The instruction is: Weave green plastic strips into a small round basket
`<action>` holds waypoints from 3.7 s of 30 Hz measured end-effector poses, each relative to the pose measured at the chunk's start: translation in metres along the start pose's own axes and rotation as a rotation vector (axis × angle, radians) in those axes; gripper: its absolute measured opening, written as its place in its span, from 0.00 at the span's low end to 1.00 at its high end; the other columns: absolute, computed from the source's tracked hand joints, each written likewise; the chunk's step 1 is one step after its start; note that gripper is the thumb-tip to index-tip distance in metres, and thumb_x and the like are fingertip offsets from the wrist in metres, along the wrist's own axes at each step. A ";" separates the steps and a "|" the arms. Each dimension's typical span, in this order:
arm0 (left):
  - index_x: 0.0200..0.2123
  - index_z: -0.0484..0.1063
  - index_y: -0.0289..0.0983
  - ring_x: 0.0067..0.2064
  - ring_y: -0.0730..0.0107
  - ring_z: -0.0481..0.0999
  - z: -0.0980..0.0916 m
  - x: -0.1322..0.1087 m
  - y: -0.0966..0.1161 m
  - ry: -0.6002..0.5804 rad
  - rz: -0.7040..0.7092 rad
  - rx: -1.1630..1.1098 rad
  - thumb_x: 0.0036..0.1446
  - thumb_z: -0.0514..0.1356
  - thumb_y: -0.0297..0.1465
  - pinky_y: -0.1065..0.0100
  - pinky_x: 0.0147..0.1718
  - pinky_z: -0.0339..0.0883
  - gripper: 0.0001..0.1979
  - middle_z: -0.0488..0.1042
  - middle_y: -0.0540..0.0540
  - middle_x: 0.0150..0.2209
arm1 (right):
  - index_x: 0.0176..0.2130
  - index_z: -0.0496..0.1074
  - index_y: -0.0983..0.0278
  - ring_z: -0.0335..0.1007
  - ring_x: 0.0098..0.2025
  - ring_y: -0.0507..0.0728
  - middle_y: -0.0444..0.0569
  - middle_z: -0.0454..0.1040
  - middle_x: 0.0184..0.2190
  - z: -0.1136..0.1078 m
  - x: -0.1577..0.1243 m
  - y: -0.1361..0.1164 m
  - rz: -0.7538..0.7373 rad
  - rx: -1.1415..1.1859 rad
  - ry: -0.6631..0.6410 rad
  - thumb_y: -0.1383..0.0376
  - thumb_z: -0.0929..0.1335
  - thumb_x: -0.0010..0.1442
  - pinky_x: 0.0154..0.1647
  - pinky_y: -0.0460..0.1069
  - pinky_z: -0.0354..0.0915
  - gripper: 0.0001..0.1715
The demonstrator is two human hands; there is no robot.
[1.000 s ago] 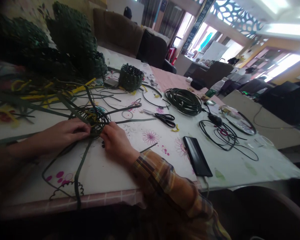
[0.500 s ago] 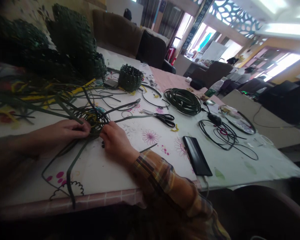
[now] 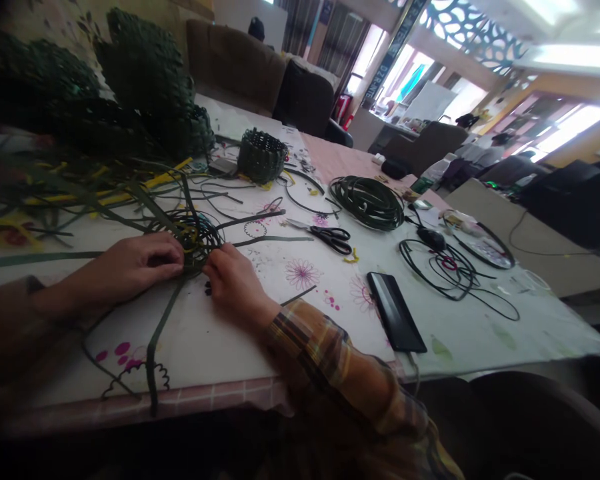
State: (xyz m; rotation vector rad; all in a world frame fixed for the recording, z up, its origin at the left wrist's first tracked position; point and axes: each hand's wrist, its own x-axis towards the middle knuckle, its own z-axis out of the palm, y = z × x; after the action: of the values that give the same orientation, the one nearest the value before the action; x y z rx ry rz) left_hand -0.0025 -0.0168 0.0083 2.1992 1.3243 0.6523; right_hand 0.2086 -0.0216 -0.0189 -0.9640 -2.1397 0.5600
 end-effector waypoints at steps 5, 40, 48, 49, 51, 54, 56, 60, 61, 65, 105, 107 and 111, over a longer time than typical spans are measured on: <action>0.27 0.73 0.37 0.35 0.61 0.74 -0.002 -0.001 -0.001 -0.097 -0.032 0.053 0.57 0.53 0.42 0.62 0.37 0.65 0.17 0.76 0.45 0.33 | 0.26 0.55 0.61 0.58 0.32 0.53 0.46 0.61 0.30 0.004 -0.003 -0.001 0.026 -0.008 0.038 0.69 0.63 0.63 0.34 0.49 0.58 0.15; 0.28 0.72 0.39 0.31 0.63 0.73 -0.004 0.010 0.001 -0.113 -0.039 0.211 0.53 0.54 0.38 0.65 0.30 0.61 0.10 0.76 0.47 0.28 | 0.25 0.58 0.62 0.59 0.32 0.52 0.44 0.62 0.29 -0.001 0.003 -0.004 0.046 0.049 0.045 0.71 0.65 0.62 0.35 0.48 0.59 0.16; 0.27 0.70 0.40 0.32 0.60 0.73 0.004 0.010 0.004 -0.048 -0.060 0.352 0.53 0.53 0.35 0.64 0.31 0.60 0.09 0.76 0.45 0.30 | 0.25 0.60 0.63 0.60 0.32 0.51 0.43 0.62 0.29 0.000 0.002 -0.002 0.023 0.136 0.074 0.72 0.66 0.62 0.36 0.47 0.59 0.15; 0.27 0.69 0.40 0.32 0.60 0.73 0.005 0.010 0.004 -0.056 -0.061 0.372 0.53 0.52 0.35 0.64 0.31 0.59 0.09 0.76 0.45 0.29 | 0.25 0.60 0.63 0.60 0.32 0.51 0.43 0.62 0.29 0.000 0.002 -0.002 0.020 0.139 0.075 0.72 0.66 0.61 0.36 0.47 0.59 0.15; 0.27 0.68 0.40 0.32 0.59 0.73 0.005 0.009 0.003 -0.062 -0.064 0.388 0.54 0.51 0.35 0.64 0.30 0.59 0.09 0.75 0.44 0.29 | 0.25 0.60 0.63 0.60 0.32 0.51 0.43 0.62 0.29 -0.001 0.002 -0.002 0.014 0.135 0.072 0.72 0.66 0.62 0.36 0.47 0.59 0.15; 0.29 0.69 0.40 0.33 0.59 0.73 0.003 0.007 0.004 -0.049 -0.070 0.312 0.55 0.50 0.38 0.63 0.32 0.60 0.12 0.75 0.44 0.30 | 0.25 0.60 0.63 0.60 0.32 0.51 0.43 0.62 0.28 -0.002 0.003 -0.002 0.006 0.122 0.065 0.72 0.66 0.62 0.35 0.47 0.59 0.15; 0.30 0.71 0.39 0.34 0.60 0.74 -0.001 0.006 0.003 -0.063 -0.050 0.251 0.54 0.51 0.40 0.64 0.33 0.62 0.13 0.75 0.44 0.31 | 0.25 0.60 0.63 0.60 0.31 0.51 0.43 0.62 0.28 -0.003 0.003 -0.003 0.001 0.124 0.061 0.72 0.66 0.62 0.35 0.48 0.59 0.15; 0.28 0.71 0.39 0.34 0.61 0.73 -0.012 0.006 0.000 -0.179 0.005 0.238 0.51 0.54 0.39 0.65 0.33 0.63 0.11 0.74 0.44 0.33 | 0.25 0.60 0.62 0.60 0.31 0.51 0.43 0.62 0.28 -0.004 0.002 -0.005 0.021 0.118 0.048 0.72 0.66 0.62 0.34 0.48 0.58 0.15; 0.28 0.71 0.39 0.34 0.61 0.73 -0.014 0.005 -0.001 -0.197 0.003 0.232 0.51 0.54 0.39 0.65 0.33 0.63 0.11 0.74 0.45 0.32 | 0.25 0.59 0.62 0.60 0.31 0.51 0.42 0.62 0.28 -0.004 0.002 -0.005 0.028 0.118 0.046 0.72 0.66 0.62 0.34 0.48 0.58 0.16; 0.29 0.70 0.40 0.32 0.61 0.72 -0.013 0.002 -0.002 -0.170 -0.039 0.209 0.54 0.52 0.39 0.64 0.32 0.61 0.11 0.75 0.47 0.30 | 0.25 0.59 0.62 0.59 0.31 0.51 0.42 0.62 0.28 -0.004 0.002 -0.005 0.043 0.143 0.050 0.71 0.66 0.62 0.34 0.47 0.58 0.16; 0.33 0.65 0.39 0.33 0.59 0.73 0.007 0.014 0.014 -0.018 -0.160 0.312 0.58 0.47 0.37 0.63 0.32 0.61 0.11 0.75 0.44 0.32 | 0.27 0.62 0.63 0.61 0.32 0.52 0.45 0.63 0.30 -0.005 0.002 0.000 -0.077 0.153 0.028 0.71 0.65 0.62 0.35 0.47 0.58 0.12; 0.33 0.66 0.39 0.34 0.61 0.73 0.004 0.015 0.012 -0.056 -0.121 0.185 0.57 0.48 0.39 0.64 0.34 0.62 0.12 0.74 0.45 0.31 | 0.27 0.62 0.63 0.60 0.32 0.52 0.45 0.63 0.30 -0.006 0.002 0.001 -0.066 0.145 0.037 0.71 0.66 0.62 0.35 0.47 0.58 0.12; 0.33 0.71 0.37 0.33 0.64 0.71 -0.008 0.008 0.009 -0.151 -0.078 -0.039 0.56 0.53 0.45 0.66 0.34 0.63 0.17 0.74 0.48 0.30 | 0.27 0.63 0.64 0.61 0.33 0.52 0.44 0.62 0.29 -0.009 0.002 0.003 -0.102 0.168 -0.008 0.71 0.66 0.62 0.36 0.47 0.59 0.12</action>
State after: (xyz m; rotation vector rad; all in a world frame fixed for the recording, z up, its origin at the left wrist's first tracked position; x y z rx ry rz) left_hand 0.0019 -0.0116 0.0212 2.1090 1.3014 0.4691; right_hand 0.2153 -0.0172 -0.0138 -0.7570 -2.0976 0.6816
